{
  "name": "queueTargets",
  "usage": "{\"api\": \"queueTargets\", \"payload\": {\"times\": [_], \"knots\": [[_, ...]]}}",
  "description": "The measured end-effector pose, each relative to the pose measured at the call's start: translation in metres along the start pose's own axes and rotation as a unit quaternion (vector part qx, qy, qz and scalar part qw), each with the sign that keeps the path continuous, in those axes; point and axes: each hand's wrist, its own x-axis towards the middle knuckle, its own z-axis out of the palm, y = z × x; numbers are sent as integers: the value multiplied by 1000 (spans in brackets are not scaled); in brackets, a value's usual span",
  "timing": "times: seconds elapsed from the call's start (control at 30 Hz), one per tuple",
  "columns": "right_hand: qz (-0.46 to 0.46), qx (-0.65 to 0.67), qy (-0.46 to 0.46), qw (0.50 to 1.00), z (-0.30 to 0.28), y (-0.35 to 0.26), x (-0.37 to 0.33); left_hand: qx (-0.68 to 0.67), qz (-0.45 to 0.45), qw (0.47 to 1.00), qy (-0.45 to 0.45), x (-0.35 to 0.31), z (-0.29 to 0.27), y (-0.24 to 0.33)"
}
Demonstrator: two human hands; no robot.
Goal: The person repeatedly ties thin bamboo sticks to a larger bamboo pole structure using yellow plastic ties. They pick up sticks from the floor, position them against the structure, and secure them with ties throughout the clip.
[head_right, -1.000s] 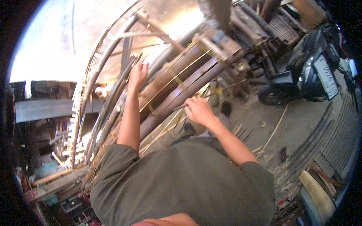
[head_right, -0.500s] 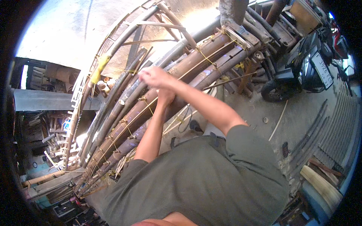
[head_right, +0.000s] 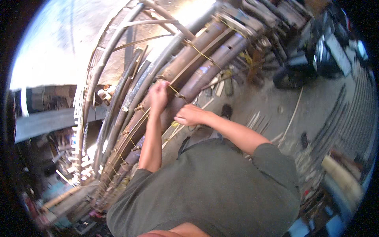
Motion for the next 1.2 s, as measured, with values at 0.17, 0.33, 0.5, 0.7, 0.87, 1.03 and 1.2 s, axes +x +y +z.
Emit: {"api": "queueTargets", "payload": {"times": [0.17,0.33,0.5,0.7,0.87,1.03,1.2], "knots": [[17,-19,48,998,27,-3,9,-220,10,972,80,89,-33,47],[50,-65,42,996,54,-72,18,199,3,980,9,142,-6,-88],[27,254,-11,967,138,-68,32,104,57,992,-34,91,-68,-68],[114,687,574,431,152,-100,60,147,41,976,-156,-67,-157,-104],[-11,227,312,923,130,-193,168,180,40,982,49,-107,-111,-123],[221,-347,-12,912,58,-106,218,142,8,988,-58,-103,-134,-86],[93,367,-10,926,49,-97,195,110,8,992,-54,-106,-136,-92]]}}
